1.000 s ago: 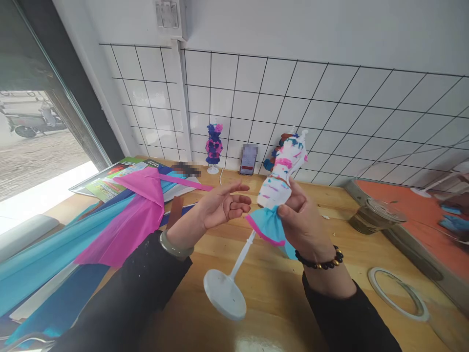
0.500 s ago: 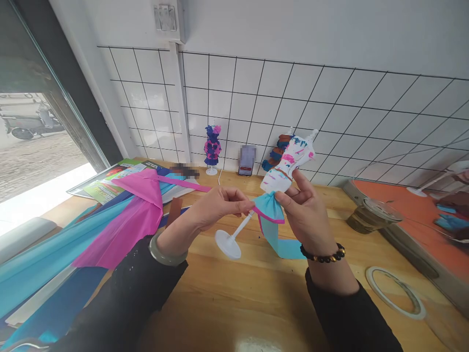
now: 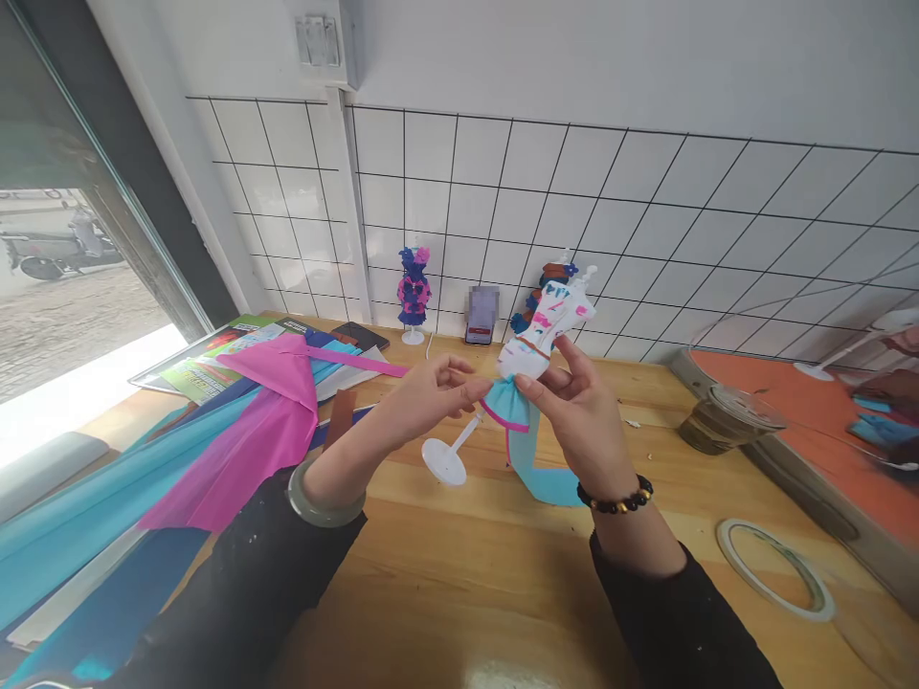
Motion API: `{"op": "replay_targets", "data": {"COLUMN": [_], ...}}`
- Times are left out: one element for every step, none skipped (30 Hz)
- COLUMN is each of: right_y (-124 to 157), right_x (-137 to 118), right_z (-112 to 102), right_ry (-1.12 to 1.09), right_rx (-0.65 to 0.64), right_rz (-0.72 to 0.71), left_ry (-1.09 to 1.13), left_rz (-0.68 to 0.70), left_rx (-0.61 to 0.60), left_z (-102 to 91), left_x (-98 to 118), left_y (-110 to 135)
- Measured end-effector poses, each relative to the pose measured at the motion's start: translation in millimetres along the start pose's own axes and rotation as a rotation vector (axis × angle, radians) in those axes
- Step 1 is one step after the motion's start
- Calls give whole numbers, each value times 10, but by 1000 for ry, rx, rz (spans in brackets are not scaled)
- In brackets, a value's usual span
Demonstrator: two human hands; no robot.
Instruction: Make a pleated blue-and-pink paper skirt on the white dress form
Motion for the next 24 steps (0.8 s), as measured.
{"op": "replay_targets", "data": {"right_y": [6,12,19,25,31,36,40,43,45,46,47,49,51,53,56,59,62,65,68,70,71,72,74,74], "right_x": [8,17,28,39,50,61,71,80,86,90,90,86,77,66,53,41,30,23,18,16,15,16,16,16], "right_z": [19,41,64,87,110,129,145,156,163,167,168,167,165,162,158,151,144,137,130,126,123,121,120,120], "right_ry": [-2,-2,0,5,11,17,24,32,40,48,56,67,80,98,119,144,168,190,209,223,232,237,240,242], "right_rx": [-17,-34,-49,-62,-71,-75,-71,-63,-52,-40,-27,-18,-14,-8,3,17,32,47,57,60,60,59,59,61], "right_rz": [1,7,13,15,14,11,6,2,2,6,11,13,13,9,1,-8,-18,-28,-36,-43,-49,-53,-55,-56], "left_ry": [8,10,6,-3,-11,-16,-19,-19,-19,-22,-30,-40,-49,-55,-59,-59,-58,-56,-50,-41,-30,-14,5,28], "left_rz": [11,29,55,87,121,156,186,207,220,226,229,232,237,242,247,252,254,255,252,247,240,232,222,210], "left_rx": [41,77,97,100,90,74,54,39,33,35,37,35,35,35,35,34,33,36,43,51,62,74,84,88], "left_z": [6,15,28,45,63,82,98,110,116,118,118,116,113,111,111,112,115,119,123,128,132,135,138,140], "left_x": [-8,-14,-19,-21,-21,-20,-20,-21,-24,-28,-33,-36,-37,-36,-34,-32,-31,-33,-38,-47,-57,-67,-76,-82], "left_y": [-4,-6,-8,-8,-7,-5,-3,-1,0,1,0,-1,-3,-4,-6,-7,-8,-9,-10,-12,-14,-16,-19,-21]}}
Point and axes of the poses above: each hand's wrist, its own y-axis away from the middle knuckle, its own z-axis out of the palm, x = y × z, the point moved 2 cm from there along -y, towards the middle knuckle, and after that the axes turned 11 degrees about z, right-handed, at the moved point
